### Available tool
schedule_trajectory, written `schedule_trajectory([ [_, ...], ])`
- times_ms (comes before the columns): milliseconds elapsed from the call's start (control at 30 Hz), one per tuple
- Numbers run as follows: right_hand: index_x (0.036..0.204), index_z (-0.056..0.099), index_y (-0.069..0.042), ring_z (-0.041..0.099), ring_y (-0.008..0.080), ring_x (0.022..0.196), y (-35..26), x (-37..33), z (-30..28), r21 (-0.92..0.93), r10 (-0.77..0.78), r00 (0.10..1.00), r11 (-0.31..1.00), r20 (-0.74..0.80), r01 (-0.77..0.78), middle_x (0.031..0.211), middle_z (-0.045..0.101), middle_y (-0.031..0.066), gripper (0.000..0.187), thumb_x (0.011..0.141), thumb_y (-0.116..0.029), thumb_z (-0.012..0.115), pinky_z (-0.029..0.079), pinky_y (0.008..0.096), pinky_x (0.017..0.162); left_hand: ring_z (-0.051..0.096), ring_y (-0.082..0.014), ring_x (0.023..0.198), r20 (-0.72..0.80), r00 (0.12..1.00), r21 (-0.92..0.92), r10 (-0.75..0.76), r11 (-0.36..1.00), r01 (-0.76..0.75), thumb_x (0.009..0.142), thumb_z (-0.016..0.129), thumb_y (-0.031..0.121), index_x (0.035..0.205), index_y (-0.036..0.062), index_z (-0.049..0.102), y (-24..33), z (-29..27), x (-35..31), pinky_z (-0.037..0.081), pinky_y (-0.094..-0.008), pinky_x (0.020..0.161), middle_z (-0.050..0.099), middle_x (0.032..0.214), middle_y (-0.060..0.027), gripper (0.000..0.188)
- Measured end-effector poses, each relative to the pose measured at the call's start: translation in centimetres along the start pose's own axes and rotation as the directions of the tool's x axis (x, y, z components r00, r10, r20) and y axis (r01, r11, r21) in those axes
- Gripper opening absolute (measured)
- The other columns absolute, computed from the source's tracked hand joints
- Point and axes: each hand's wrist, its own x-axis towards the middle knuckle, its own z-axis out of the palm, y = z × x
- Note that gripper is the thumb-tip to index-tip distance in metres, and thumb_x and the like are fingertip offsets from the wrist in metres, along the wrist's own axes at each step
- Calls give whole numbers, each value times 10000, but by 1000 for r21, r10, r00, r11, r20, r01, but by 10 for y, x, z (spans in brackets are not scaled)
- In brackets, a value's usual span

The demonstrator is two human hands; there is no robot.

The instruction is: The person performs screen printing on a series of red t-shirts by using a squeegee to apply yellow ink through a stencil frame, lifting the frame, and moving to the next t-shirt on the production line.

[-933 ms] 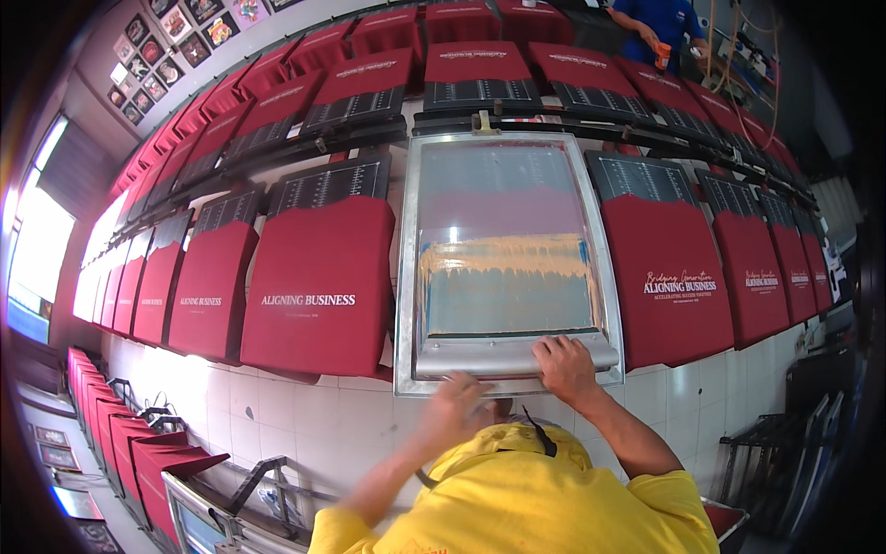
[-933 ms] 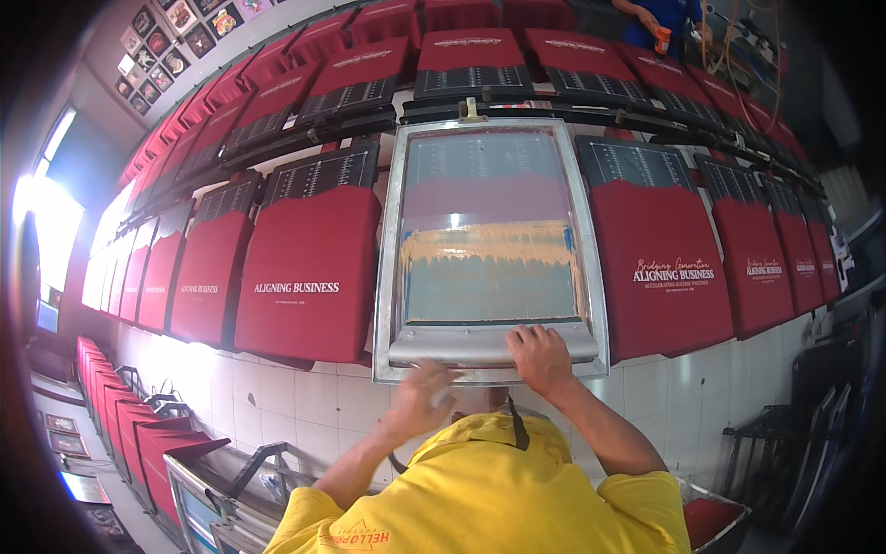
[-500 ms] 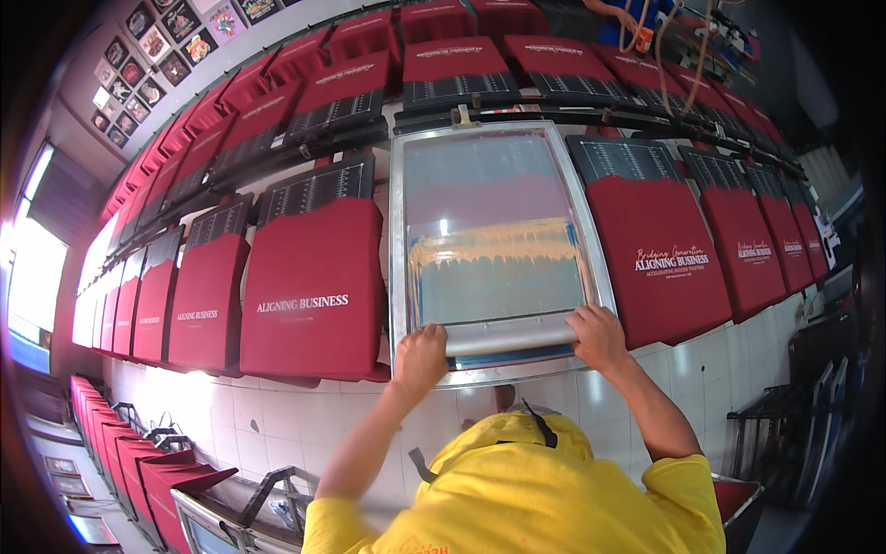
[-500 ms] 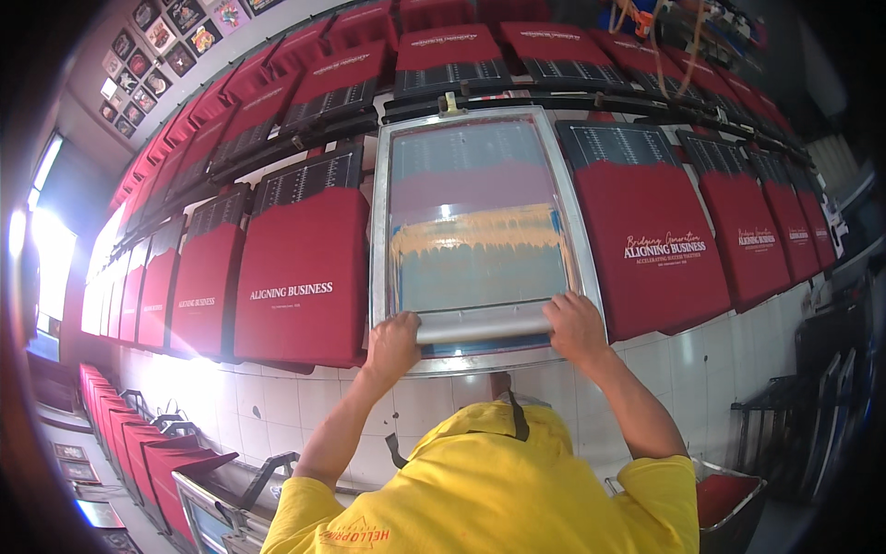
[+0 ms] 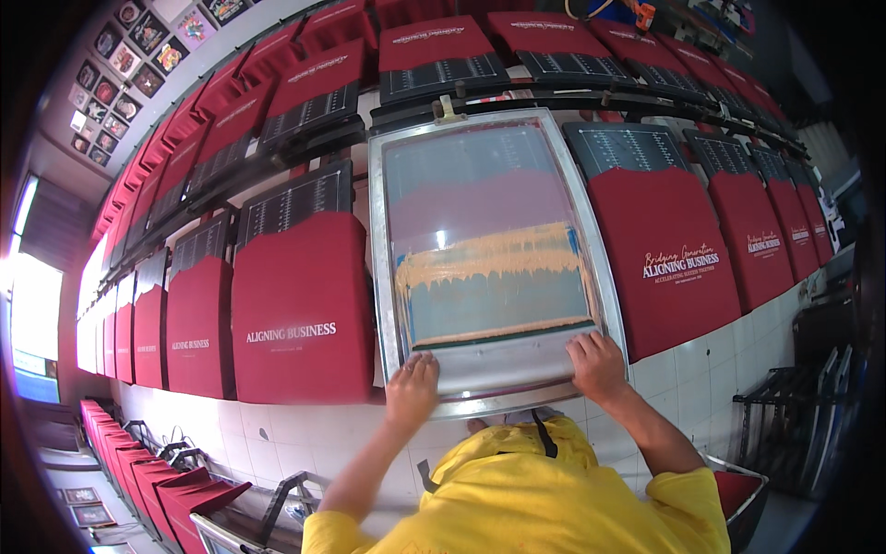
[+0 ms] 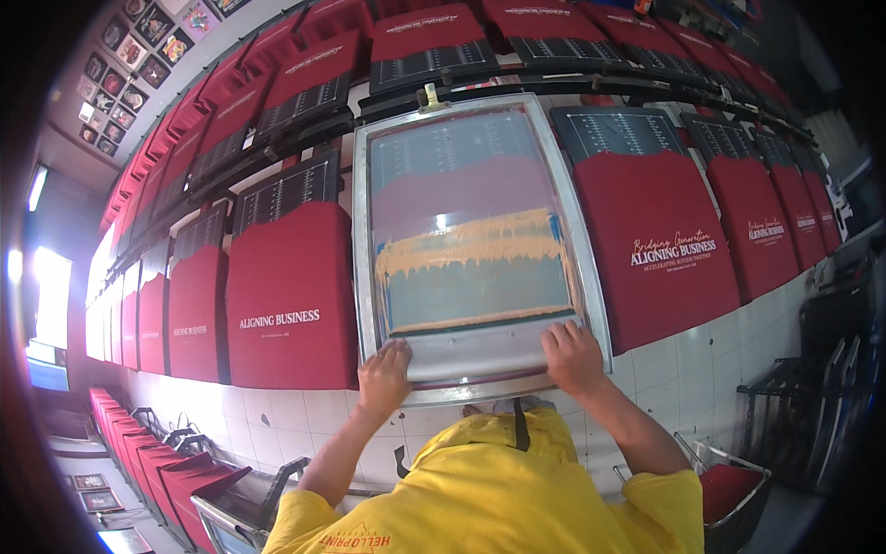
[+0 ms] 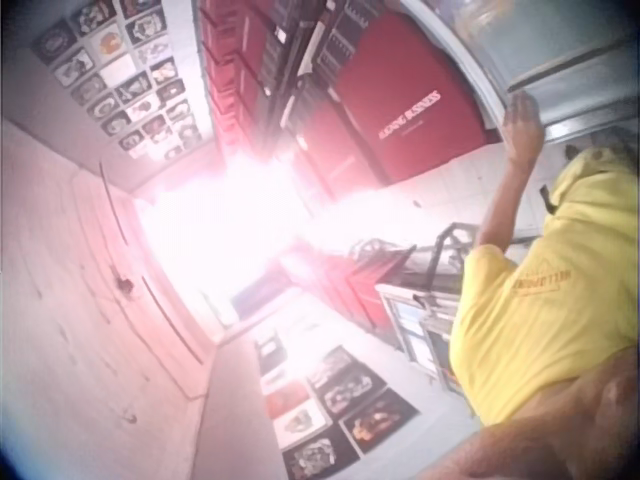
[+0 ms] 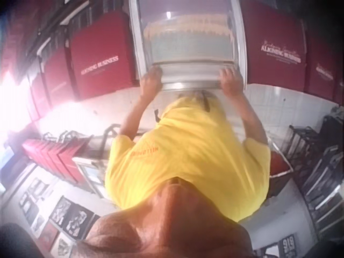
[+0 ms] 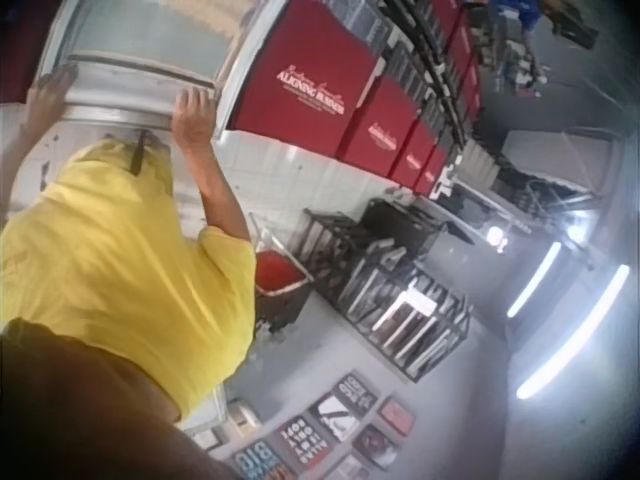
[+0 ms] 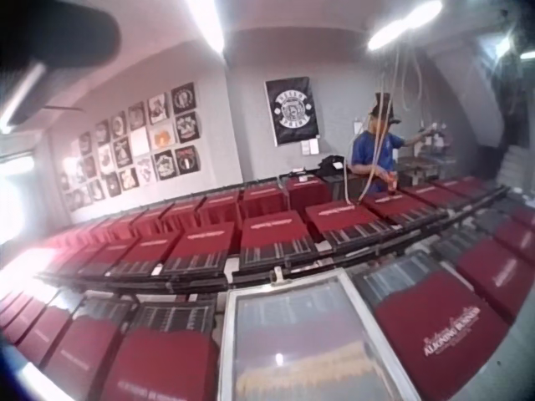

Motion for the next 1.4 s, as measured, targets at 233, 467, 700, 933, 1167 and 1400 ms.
schedule_trajectory([
  [233,803,581,-63,586,289,908,53,112,11,17,17,999,1000,38,-18,888,588,86,188,644,-11,667,494,396,766,691,-324,821,176,979,-60,-99,992,111,679,657,18,1019,64,649,-55,4,111,558,-402,715,696,955,-130,343],
  [467,797,586,-76,579,298,944,58,128,-3,74,-5,999,997,46,2,901,587,92,217,623,-12,699,489,417,809,691,-337,844,211,971,-50,-111,991,124,670,669,12,960,46,649,-56,-26,133,564,-429,727,698,918,-146,293],
  [700,887,594,-70,548,271,879,-7,10,-41,99,-20,998,995,68,13,877,550,61,315,594,-71,710,465,396,721,692,-261,965,94,994,-22,-60,998,62,637,654,0,987,44,644,9,-37,-1,568,-364,764,693,1062,-113,353],
  [933,852,594,-67,546,253,809,-11,-2,-15,3,-2,1000,1000,13,2,834,540,48,188,671,-65,640,443,372,657,692,-262,1008,11,1000,-58,-21,998,22,688,609,8,1009,21,647,12,-16,-15,572,-363,772,705,1060,-123,323],
  [1167,814,601,-73,583,269,882,35,85,9,-4,15,998,1000,64,-15,875,593,65,153,674,-52,659,480,386,718,700,-283,880,123,991,-76,-50,995,59,615,670,8,969,63,651,-47,4,81,565,-385,713,697,1042,-107,359],
  [1400,805,614,-73,600,298,915,78,153,7,42,7,995,999,100,-12,894,623,86,173,652,-10,663,497,429,783,693,-339,844,289,952,-50,-102,991,121,668,648,16,981,49,679,-75,-10,155,561,-446,702,701,908,-155,317],
])
